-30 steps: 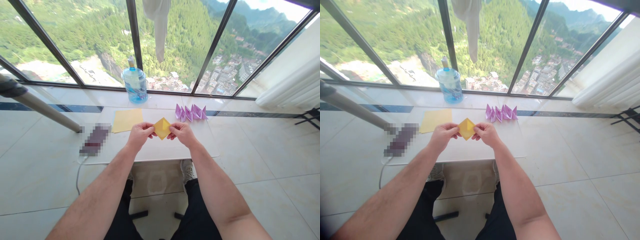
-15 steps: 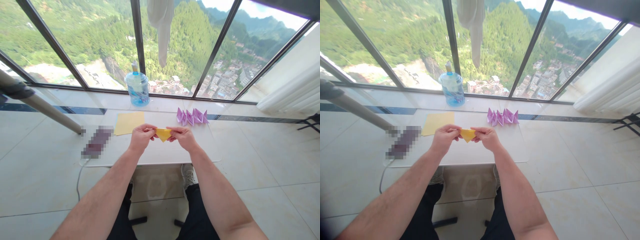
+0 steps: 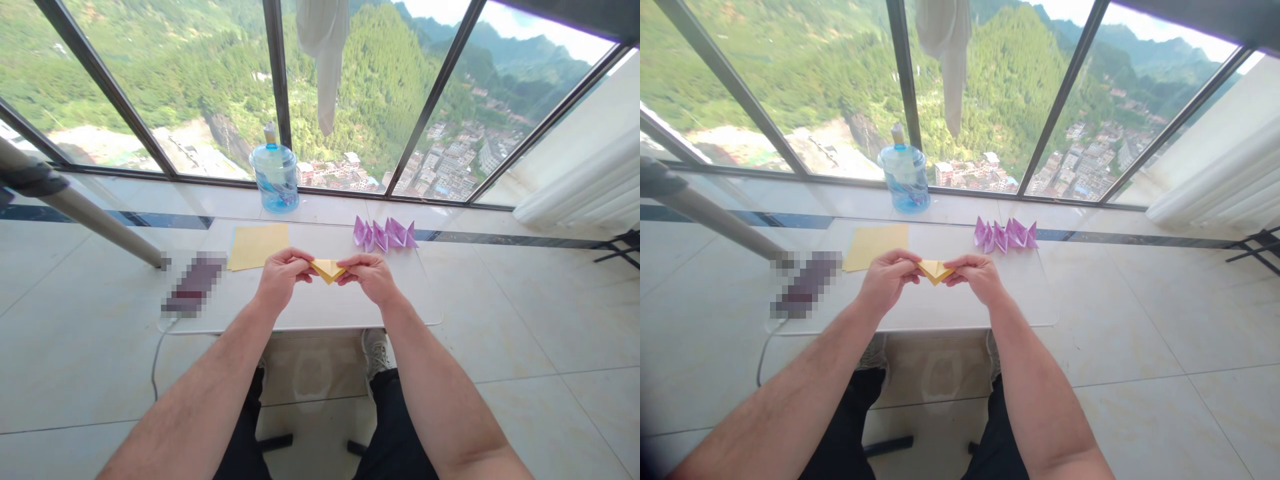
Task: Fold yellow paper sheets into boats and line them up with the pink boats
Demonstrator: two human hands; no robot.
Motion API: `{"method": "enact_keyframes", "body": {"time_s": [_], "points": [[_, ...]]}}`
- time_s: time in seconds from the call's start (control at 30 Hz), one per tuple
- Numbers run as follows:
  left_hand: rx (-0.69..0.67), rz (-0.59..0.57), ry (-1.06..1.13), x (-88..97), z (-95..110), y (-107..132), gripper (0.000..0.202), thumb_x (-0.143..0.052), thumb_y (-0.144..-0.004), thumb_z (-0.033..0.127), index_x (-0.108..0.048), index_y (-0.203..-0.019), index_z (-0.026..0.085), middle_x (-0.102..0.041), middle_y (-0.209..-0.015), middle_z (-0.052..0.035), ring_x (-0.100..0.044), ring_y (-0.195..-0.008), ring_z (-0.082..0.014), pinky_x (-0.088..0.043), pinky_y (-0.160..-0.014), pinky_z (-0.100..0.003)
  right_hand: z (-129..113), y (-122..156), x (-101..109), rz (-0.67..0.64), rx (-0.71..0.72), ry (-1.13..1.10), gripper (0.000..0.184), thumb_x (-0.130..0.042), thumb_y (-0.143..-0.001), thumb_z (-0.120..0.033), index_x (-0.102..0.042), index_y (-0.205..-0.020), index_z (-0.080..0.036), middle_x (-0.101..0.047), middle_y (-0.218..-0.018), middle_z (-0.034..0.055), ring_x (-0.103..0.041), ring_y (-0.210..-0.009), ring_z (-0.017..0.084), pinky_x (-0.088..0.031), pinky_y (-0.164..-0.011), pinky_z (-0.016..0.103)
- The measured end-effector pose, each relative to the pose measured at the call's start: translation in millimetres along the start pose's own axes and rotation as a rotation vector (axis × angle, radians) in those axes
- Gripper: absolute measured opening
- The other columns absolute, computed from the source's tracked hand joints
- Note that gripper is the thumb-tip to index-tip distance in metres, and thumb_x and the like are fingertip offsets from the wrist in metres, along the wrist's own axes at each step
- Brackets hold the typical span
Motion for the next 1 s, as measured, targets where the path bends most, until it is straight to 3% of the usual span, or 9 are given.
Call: {"method": "enact_keyframes", "body": {"time_s": [0.17, 0.33, 0.43, 0.53, 0.63, 0.87, 1.0], "points": [[0.003, 0.017, -0.001, -0.7, 1, 2, 0.007, -0.070, -0.066, 0.021, -0.067, -0.071, 0.016, -0.068, -0.062, -0.0026, -0.069, -0.062, -0.0175, -0.050, -0.053, -0.025, -1, 1, -1, 0.011, -0.004, 0.012, 0.010, -0.072, -0.068, -0.023, -0.078, -0.075, -0.018, -0.075, -0.073, 0.0045, -0.072, -0.064, 0.018, -0.062, -0.066, 0.032], [-0.102, 0.042, -0.182, -4.1, 10, 3, 0.022, -0.079, -0.064, 0.029, -0.065, -0.076, 0.016, -0.066, -0.065, 0.0005, -0.061, -0.057, -0.0131, -0.050, -0.052, -0.025, -3, 2, -2, 0.008, 0.023, 0.142, 0.011, -0.069, -0.070, -0.026, -0.076, -0.072, -0.017, -0.073, -0.069, 0.0031, -0.070, -0.064, 0.017, -0.059, -0.066, 0.030], [-0.141, 0.059, -0.258, -3.9, 11, 3, 0.031, -0.082, -0.064, 0.032, -0.067, -0.086, 0.017, -0.070, -0.071, -0.0001, -0.062, -0.061, -0.0132, -0.050, -0.056, -0.025, -9, 2, -3, 0.045, 0.098, 0.200, 0.019, -0.076, -0.070, -0.033, -0.073, -0.082, -0.019, -0.073, -0.071, 0.0010, -0.066, -0.063, 0.014, -0.057, -0.065, 0.028], [-0.170, 0.009, -0.272, -8.1, 11, 3, 0.032, -0.083, -0.065, 0.036, -0.069, -0.087, 0.017, -0.071, -0.074, -0.0013, -0.065, -0.067, -0.0150, -0.051, -0.064, -0.027, -12, 1, -4, 0.088, 0.135, 0.246, 0.039, -0.082, -0.068, -0.040, -0.072, -0.101, -0.021, -0.076, -0.089, 0.0037, -0.069, -0.074, 0.016, -0.057, -0.070, 0.030], [-0.181, -0.039, -0.278, -13.1, 9, 5, 0.032, -0.084, -0.065, 0.037, -0.069, -0.085, 0.017, -0.072, -0.075, -0.0018, -0.066, -0.071, -0.0158, -0.052, -0.068, -0.028, -11, 1, -6, 0.107, 0.109, 0.385, 0.038, -0.082, -0.069, -0.045, -0.076, -0.097, -0.020, -0.076, -0.093, 0.0069, -0.069, -0.081, 0.020, -0.055, -0.071, 0.031], [-0.052, -0.080, -0.166, -17.0, 0, 5, 0.038, -0.087, -0.061, 0.034, -0.070, -0.089, 0.015, -0.072, -0.071, -0.0017, -0.064, -0.064, -0.0140, -0.051, -0.065, -0.028, -11, 2, -5, 0.116, 0.108, 0.468, 0.032, -0.078, -0.072, -0.046, -0.079, -0.088, -0.018, -0.076, -0.080, 0.0051, -0.066, -0.071, 0.018, -0.049, -0.063, 0.028], [0.020, -0.093, -0.096, -18.7, -6, 5, 0.038, -0.089, -0.057, 0.036, -0.070, -0.081, 0.013, -0.074, -0.072, -0.0043, -0.067, -0.067, -0.0167, -0.055, -0.069, -0.032, -10, 1, 0, 0.147, 0.111, 0.456, 0.029, -0.079, -0.072, -0.043, -0.079, -0.085, -0.017, -0.075, -0.076, 0.0046, -0.065, -0.068, 0.017, -0.049, -0.062, 0.028]]}}
Point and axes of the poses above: each hand's wrist, its own y-axis away from the middle knuckle, its own x-axis out of the back of the hand, z = x × y, the point moved 9 cm from there along -y, towards the middle knuckle
